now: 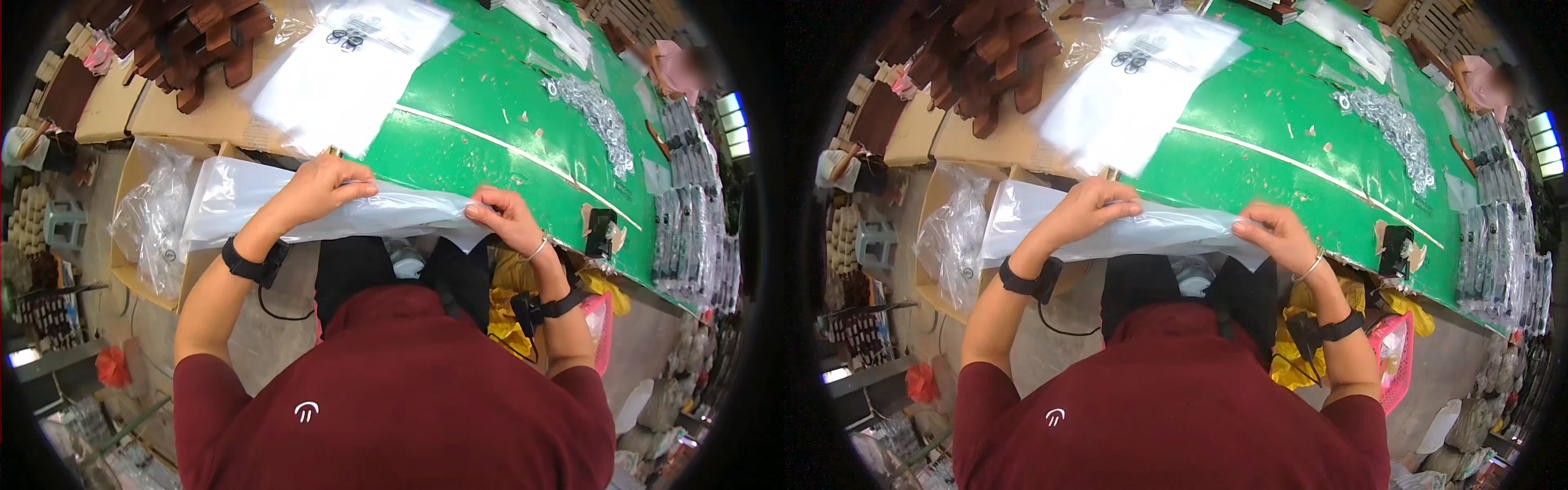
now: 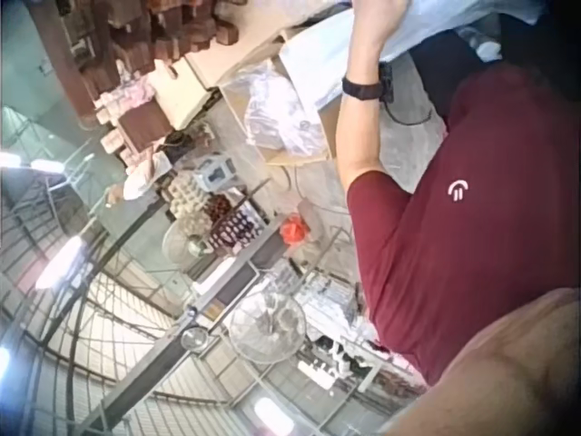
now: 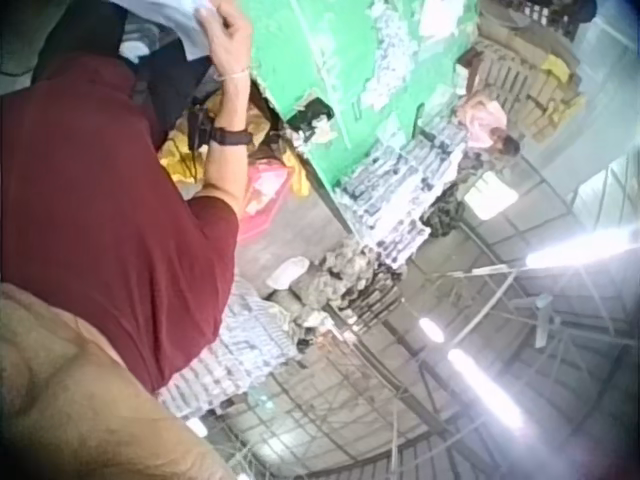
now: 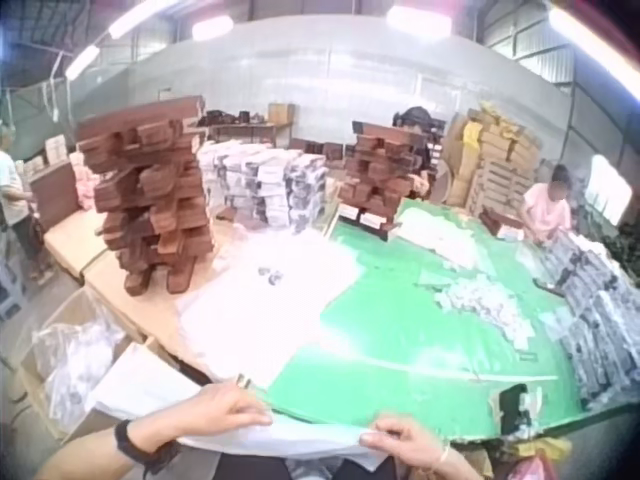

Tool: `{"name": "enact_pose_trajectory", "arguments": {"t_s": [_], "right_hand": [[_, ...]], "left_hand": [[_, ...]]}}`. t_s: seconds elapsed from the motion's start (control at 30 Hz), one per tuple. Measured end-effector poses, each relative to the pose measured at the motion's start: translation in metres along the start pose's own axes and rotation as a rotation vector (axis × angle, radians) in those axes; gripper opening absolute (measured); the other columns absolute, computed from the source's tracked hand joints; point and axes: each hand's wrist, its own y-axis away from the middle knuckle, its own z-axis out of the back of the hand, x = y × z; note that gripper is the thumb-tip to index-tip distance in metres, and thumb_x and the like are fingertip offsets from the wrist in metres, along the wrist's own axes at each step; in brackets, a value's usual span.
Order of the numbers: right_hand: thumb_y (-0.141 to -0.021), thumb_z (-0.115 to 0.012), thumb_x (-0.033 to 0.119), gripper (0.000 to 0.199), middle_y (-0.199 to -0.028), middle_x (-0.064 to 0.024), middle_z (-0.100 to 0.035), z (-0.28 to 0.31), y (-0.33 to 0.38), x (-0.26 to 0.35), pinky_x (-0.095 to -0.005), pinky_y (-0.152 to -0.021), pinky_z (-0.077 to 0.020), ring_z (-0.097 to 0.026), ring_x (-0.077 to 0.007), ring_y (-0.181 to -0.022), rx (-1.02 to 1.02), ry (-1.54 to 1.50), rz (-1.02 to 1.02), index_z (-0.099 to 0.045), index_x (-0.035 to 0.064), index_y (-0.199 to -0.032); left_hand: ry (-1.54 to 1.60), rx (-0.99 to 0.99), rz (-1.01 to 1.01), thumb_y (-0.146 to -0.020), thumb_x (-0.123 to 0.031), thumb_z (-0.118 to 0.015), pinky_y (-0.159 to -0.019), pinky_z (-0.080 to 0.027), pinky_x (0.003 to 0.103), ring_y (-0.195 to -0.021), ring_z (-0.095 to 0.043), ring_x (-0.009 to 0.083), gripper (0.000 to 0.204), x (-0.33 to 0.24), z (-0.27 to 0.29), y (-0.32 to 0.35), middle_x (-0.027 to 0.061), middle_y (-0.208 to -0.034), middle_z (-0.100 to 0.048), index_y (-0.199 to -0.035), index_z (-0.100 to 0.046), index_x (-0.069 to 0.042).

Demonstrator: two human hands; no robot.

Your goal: Packaging wooden furniture parts into plastic bags and sealing them with tape.

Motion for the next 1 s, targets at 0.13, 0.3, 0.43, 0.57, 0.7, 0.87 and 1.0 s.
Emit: {"name": "enact_pose_trajectory", "arguments": {"t_s": [0.13, 0.3, 0.43, 0.57, 0.7, 0.87, 1.0], "right_hand": [[-0.095, -0.065, 0.022, 0.025, -0.069, 0.0008, -0.054, -0.009, 0.008, 0.008, -0.0263, -0.063, -0.0410, -0.048, -0.0086, -0.067, -0.054, 0.082, 0.027, -0.064, -0.0012, -0.085], [-0.094, -0.065, 0.018, 0.023, -0.070, -0.0022, -0.058, -0.024, 0.021, 0.012, -0.0258, -0.060, -0.0411, -0.051, -0.0081, -0.066, -0.085, 0.049, 0.130, -0.065, -0.0022, -0.083], [-0.094, -0.066, 0.015, 0.020, -0.072, -0.0037, -0.062, -0.032, 0.021, 0.000, -0.0264, -0.061, -0.0441, -0.053, -0.0094, -0.066, -0.070, 0.064, 0.194, -0.066, -0.0027, -0.086], [-0.094, -0.065, 0.015, 0.019, -0.075, -0.0003, -0.065, -0.016, 0.032, -0.030, -0.0252, -0.064, -0.0442, -0.055, -0.0077, -0.070, -0.254, 0.109, 0.122, -0.066, 0.0002, -0.083], [-0.098, -0.062, 0.016, 0.013, -0.084, 0.0050, -0.064, 0.055, 0.066, -0.064, -0.0218, -0.068, -0.0431, -0.053, -0.0033, -0.075, -0.629, -0.275, -0.002, -0.066, 0.0048, -0.092], [-0.090, -0.070, 0.010, 0.005, -0.086, 0.0046, -0.065, 0.029, 0.028, -0.031, -0.0222, -0.070, -0.0484, -0.061, -0.0051, -0.078, -0.616, -0.499, 0.054, -0.066, 0.0093, -0.093], [-0.083, -0.079, 0.016, 0.017, -0.080, 0.0061, -0.059, -0.033, 0.006, -0.013, -0.0231, -0.066, -0.0458, -0.054, -0.0037, -0.074, -0.385, -0.327, 0.104, -0.064, 0.0070, -0.085]], "left_hand": [[0.240, -0.114, -0.035, -0.095, -0.022, -0.060, -0.066, -0.043, 0.031, -0.066, -0.052, 0.0200, 0.021, 0.001, -0.006, 0.017, 0.0107, -0.075, -0.062, -0.096, -0.068, -0.002], [0.359, -0.175, -0.029, -0.095, -0.013, -0.057, -0.070, -0.046, 0.027, -0.074, -0.056, 0.0103, 0.018, -0.010, -0.010, 0.048, 0.0051, -0.077, -0.064, -0.091, -0.066, 0.003], [0.437, -0.222, 0.058, -0.096, -0.015, -0.058, -0.071, -0.046, 0.026, -0.077, -0.056, 0.0088, 0.021, -0.001, -0.024, 0.072, 0.0035, -0.078, -0.065, -0.090, -0.066, 0.004], [0.039, -0.834, 0.274, -0.100, -0.017, -0.055, -0.081, -0.050, 0.030, -0.086, -0.060, 0.0130, 0.024, 0.049, -0.027, 0.127, 0.0058, -0.097, -0.066, -0.112, -0.064, 0.001], [0.452, -0.751, 0.448, -0.098, -0.023, -0.060, -0.083, -0.051, 0.031, -0.090, -0.062, 0.0140, 0.033, 0.063, 0.064, 0.194, 0.0091, -0.104, -0.066, -0.123, -0.062, -0.001], [-0.198, -0.122, 0.293, -0.083, -0.026, -0.076, -0.082, -0.052, 0.043, -0.096, -0.065, 0.0337, 0.052, 0.031, 0.012, 0.155, 0.0142, -0.119, -0.066, -0.130, -0.061, -0.009], [-0.240, -0.306, -0.183, -0.076, -0.023, -0.082, -0.088, -0.052, 0.038, -0.108, -0.064, 0.0270, 0.073, -0.029, -0.036, 0.084, 0.0132, -0.119, -0.065, -0.140, -0.050, -0.009]]}}
